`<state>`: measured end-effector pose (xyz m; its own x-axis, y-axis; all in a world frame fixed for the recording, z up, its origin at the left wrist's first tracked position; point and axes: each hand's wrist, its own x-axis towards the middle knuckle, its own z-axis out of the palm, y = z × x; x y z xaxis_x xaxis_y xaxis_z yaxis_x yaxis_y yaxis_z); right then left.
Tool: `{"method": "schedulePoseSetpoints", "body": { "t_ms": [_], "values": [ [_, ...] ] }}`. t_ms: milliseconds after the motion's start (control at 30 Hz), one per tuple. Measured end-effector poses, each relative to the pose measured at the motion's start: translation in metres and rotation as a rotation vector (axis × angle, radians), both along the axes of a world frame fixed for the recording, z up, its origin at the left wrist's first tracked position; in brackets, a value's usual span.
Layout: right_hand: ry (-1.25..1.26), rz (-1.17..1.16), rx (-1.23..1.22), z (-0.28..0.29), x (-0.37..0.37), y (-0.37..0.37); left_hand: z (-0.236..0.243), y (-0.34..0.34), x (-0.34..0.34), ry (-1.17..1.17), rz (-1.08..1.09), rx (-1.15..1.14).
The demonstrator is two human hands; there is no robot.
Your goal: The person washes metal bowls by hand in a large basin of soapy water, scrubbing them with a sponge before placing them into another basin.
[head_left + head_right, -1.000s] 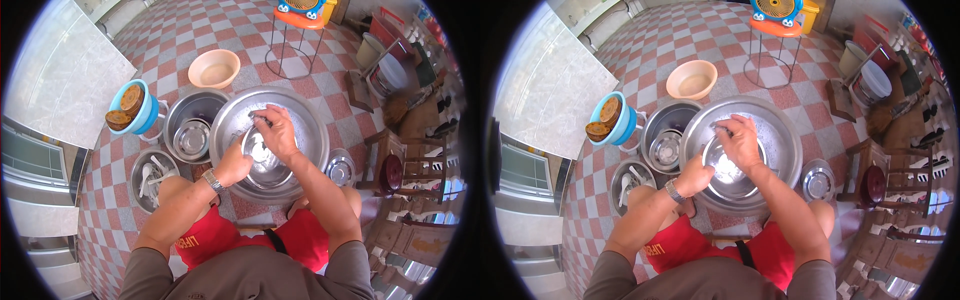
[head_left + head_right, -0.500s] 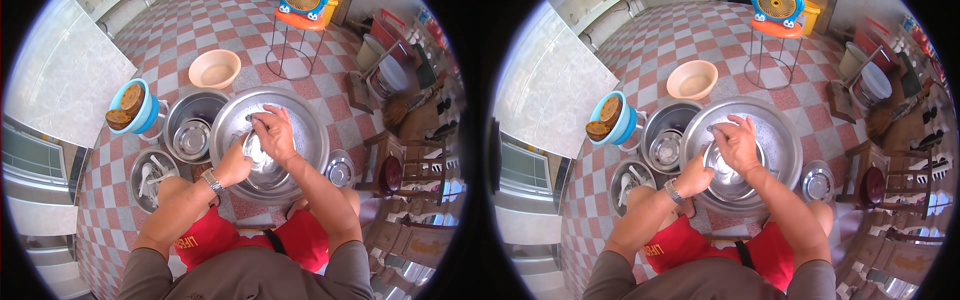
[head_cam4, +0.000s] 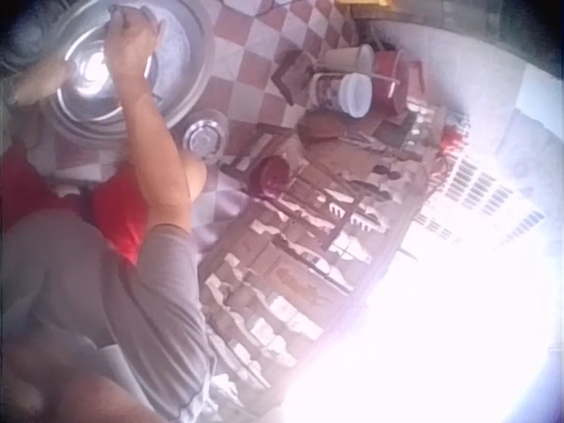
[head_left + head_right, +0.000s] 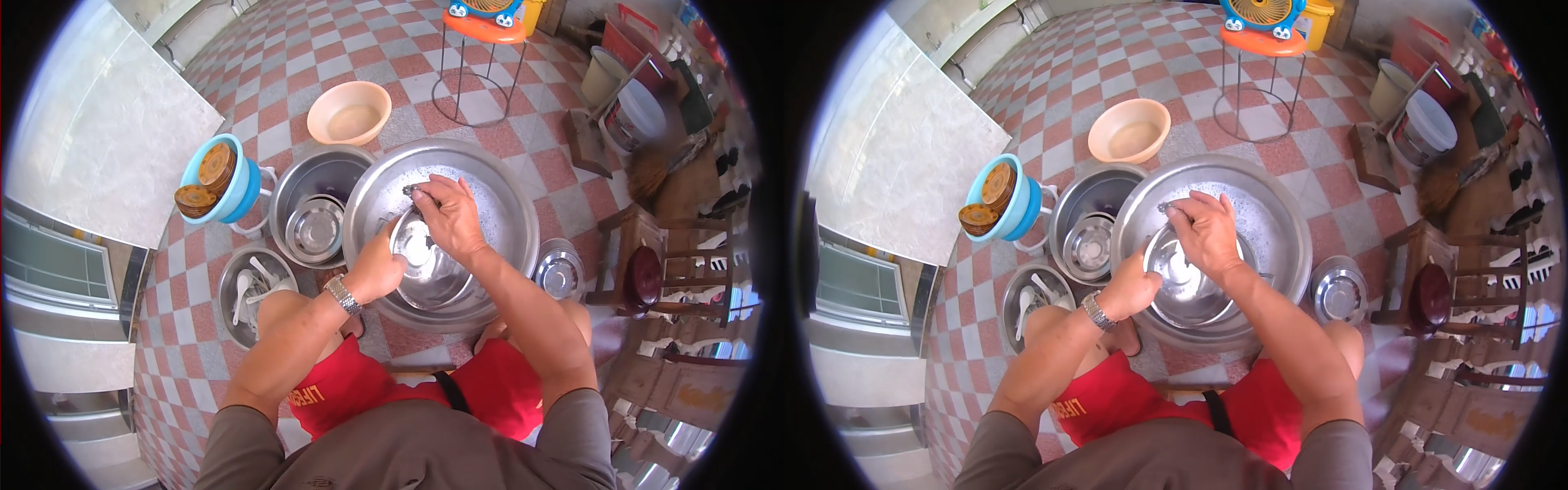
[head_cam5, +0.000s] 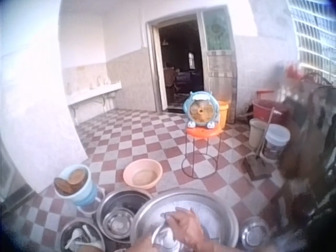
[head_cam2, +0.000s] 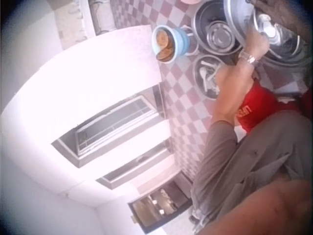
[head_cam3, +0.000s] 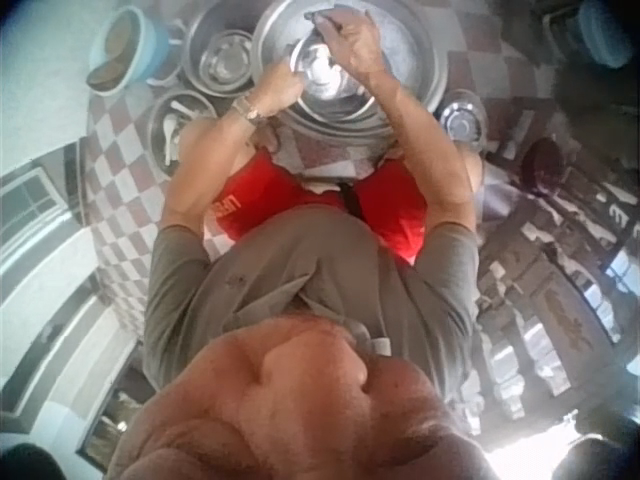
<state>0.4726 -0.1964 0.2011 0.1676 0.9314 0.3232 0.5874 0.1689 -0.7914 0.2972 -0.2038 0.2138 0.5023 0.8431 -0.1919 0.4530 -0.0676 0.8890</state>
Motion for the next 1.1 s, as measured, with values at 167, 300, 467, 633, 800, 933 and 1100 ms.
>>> {"method": "schedulePoseSetpoints", "body": {
  "t_ms": [167,300,467,633,800,933,1100],
  "values": [
    [0.077,0.062,0.08,0.018,-0.006,-0.002,0.017,-0.001,0.004,-0.108,0.044,-0.125],
    [0.059,0.012,0.275,0.024,-0.013,-0.005,-0.001,0.004,0.004,-0.021,0.04,-0.001],
    [0.043,-0.022,0.309,0.034,-0.021,-0.013,-0.007,0.008,0.002,0.067,0.079,0.108],
    [0.327,0.444,0.108,0.052,-0.047,-0.04,-0.005,0.008,-0.003,-0.066,-0.169,0.447],
    [0.616,0.642,-0.353,0.045,-0.006,-0.027,-0.013,0.006,-0.012,0.126,0.025,0.342],
    [0.615,0.657,-0.531,0.043,0.008,-0.019,-0.005,0.0,-0.006,0.354,0.079,0.484],
    [0.273,0.47,-0.598,0.045,0.012,-0.022,0.014,0.003,0.0,0.47,0.134,0.582]
  ]
}}
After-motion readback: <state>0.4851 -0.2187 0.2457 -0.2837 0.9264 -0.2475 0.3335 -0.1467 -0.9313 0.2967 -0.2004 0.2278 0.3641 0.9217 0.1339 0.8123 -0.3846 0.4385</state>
